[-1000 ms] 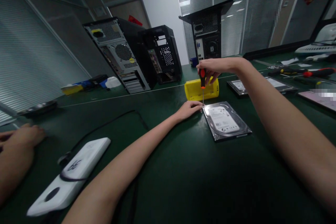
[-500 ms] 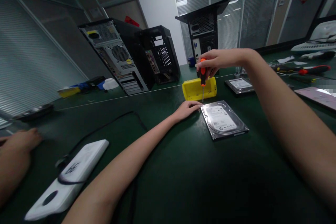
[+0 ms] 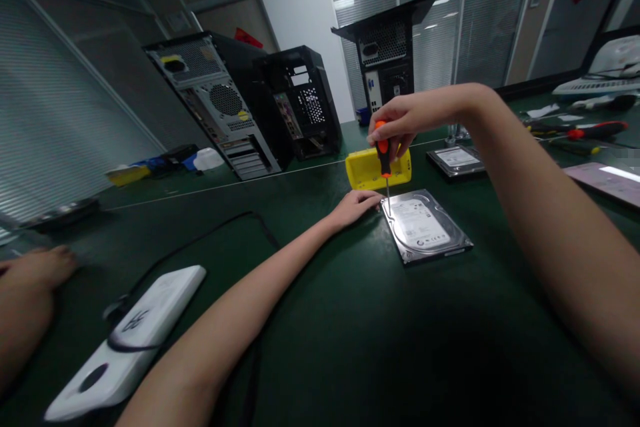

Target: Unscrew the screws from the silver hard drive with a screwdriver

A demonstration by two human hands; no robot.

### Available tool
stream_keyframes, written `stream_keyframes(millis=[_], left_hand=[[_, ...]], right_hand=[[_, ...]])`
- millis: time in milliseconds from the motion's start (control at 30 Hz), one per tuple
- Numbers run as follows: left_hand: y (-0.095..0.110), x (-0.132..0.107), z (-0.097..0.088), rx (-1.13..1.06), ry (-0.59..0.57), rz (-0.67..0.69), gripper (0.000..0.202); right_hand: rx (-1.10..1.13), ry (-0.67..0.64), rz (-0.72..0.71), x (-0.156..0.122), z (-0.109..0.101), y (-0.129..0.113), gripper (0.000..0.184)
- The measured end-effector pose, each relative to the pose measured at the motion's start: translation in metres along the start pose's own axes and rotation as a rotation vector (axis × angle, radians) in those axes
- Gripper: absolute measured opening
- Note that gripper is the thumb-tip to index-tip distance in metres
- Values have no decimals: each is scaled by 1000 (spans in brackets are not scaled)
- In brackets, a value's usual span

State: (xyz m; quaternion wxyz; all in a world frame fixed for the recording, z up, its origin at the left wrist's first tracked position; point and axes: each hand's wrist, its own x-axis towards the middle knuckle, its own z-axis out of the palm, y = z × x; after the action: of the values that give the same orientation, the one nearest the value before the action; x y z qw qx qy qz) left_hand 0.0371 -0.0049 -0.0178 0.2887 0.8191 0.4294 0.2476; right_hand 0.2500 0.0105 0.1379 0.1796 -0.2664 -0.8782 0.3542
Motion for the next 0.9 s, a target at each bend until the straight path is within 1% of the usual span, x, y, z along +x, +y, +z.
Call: stream_keyframes(millis=[67,133,267,333,500,667,900], left_hand=[[1,0,1,12,7,6,39],[1,1,1,25,16,17,41],[-1,3,2,45,23,21,43],[-2,3,3,37,23,21,42],[-3,3,3,38,15,16,39],[-3,3,3,64,28,6,39],[-4,3,2,55,29,16,39]], right_hand=[[-25,1,69,-3,1,-5,26],[-79,-7,96,-7,2,-11,31],[-188,-136,153,-11,4,-22,41],[-203,-162,166,-11,4,-24,45],[-237,-153,177,-10,4,-25,44],[-248,-180,166,-10,4,-24,42],[-244,-160,148,-9,3,-23,43]])
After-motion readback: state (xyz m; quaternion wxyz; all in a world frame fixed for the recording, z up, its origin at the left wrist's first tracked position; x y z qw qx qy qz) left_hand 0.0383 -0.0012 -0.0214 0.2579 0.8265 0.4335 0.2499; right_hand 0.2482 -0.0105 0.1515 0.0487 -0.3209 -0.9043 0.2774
